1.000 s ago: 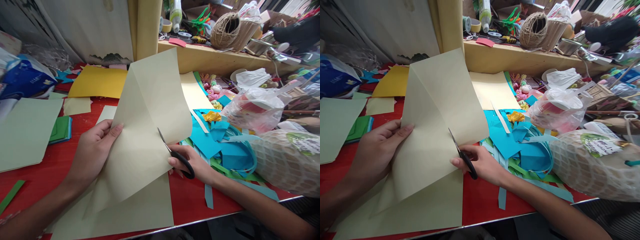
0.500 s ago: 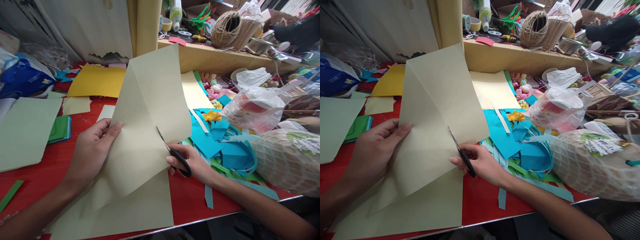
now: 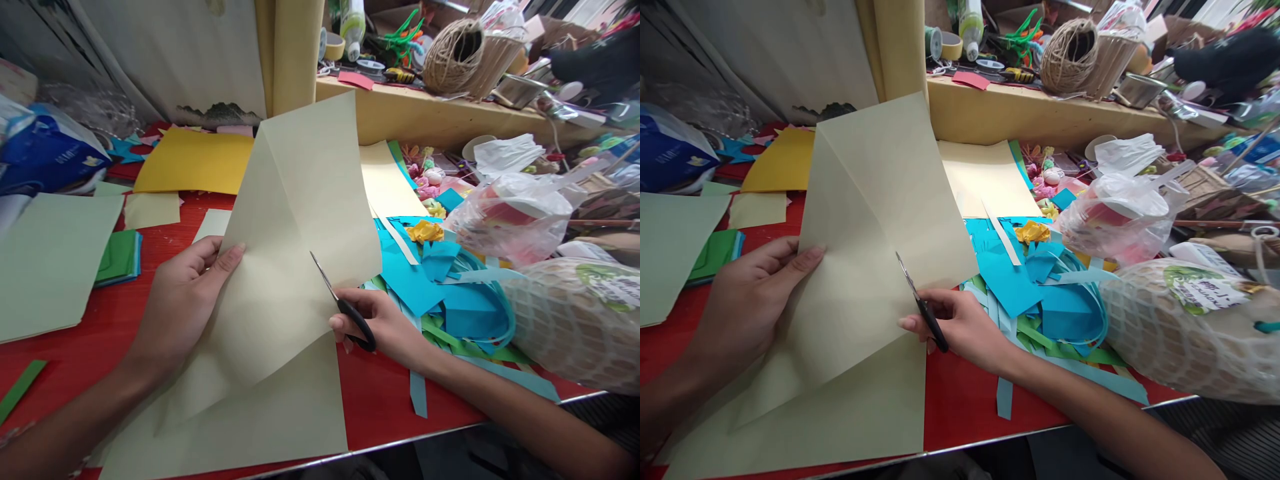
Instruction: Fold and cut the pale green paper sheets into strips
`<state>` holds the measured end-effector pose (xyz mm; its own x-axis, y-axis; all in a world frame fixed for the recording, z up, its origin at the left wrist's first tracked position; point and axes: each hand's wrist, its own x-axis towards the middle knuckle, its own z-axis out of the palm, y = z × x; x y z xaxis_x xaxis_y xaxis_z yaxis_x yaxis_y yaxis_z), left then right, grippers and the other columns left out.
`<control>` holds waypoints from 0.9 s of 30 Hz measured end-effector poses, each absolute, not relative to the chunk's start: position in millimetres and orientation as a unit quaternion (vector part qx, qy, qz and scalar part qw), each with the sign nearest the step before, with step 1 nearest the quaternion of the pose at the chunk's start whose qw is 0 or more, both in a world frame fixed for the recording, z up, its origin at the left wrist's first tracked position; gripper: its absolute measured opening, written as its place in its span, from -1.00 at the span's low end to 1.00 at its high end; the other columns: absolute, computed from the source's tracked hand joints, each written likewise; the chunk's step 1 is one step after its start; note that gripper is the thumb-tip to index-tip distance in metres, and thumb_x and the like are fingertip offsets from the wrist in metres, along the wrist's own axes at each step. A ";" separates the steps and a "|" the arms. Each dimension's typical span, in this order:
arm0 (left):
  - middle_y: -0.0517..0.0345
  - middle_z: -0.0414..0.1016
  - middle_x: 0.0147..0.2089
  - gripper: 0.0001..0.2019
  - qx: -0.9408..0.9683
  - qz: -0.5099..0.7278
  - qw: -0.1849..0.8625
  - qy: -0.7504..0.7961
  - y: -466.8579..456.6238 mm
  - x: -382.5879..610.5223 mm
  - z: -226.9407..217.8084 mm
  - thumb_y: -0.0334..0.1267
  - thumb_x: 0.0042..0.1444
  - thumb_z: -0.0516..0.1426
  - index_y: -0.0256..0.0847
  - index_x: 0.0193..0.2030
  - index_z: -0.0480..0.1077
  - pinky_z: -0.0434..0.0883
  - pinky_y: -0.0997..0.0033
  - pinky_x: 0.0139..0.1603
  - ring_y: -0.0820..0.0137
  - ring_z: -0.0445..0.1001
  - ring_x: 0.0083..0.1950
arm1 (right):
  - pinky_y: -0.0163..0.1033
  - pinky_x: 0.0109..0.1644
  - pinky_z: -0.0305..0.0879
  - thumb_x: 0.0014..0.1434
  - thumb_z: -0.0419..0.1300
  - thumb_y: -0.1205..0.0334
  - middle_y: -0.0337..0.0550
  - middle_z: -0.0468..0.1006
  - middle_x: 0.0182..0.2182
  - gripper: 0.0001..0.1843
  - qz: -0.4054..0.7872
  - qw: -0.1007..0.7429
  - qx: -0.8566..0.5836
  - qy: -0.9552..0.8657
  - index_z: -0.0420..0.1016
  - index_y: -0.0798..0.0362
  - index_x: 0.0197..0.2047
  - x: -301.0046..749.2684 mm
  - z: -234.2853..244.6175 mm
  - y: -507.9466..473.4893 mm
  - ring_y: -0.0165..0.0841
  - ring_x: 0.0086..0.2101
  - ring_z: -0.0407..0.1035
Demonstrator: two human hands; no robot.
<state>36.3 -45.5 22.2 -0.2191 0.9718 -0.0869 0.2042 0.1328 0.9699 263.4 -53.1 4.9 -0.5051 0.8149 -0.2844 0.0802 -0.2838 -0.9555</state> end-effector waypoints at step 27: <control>0.29 0.58 -0.27 -0.75 0.467 0.413 0.494 0.606 -44.5 35.9 19.9 -0.23 0.05 0.16 0.01 -0.09 0.48 0.44 0.63 -0.55 0.51 0.51 -0.45 | -0.42 -0.50 0.01 0.01 0.31 0.11 -0.36 0.18 -0.57 -0.78 0.660 0.288 -0.422 -0.551 0.43 0.08 -0.42 265.9 3.0 -51.5 -0.54 -0.54 0.04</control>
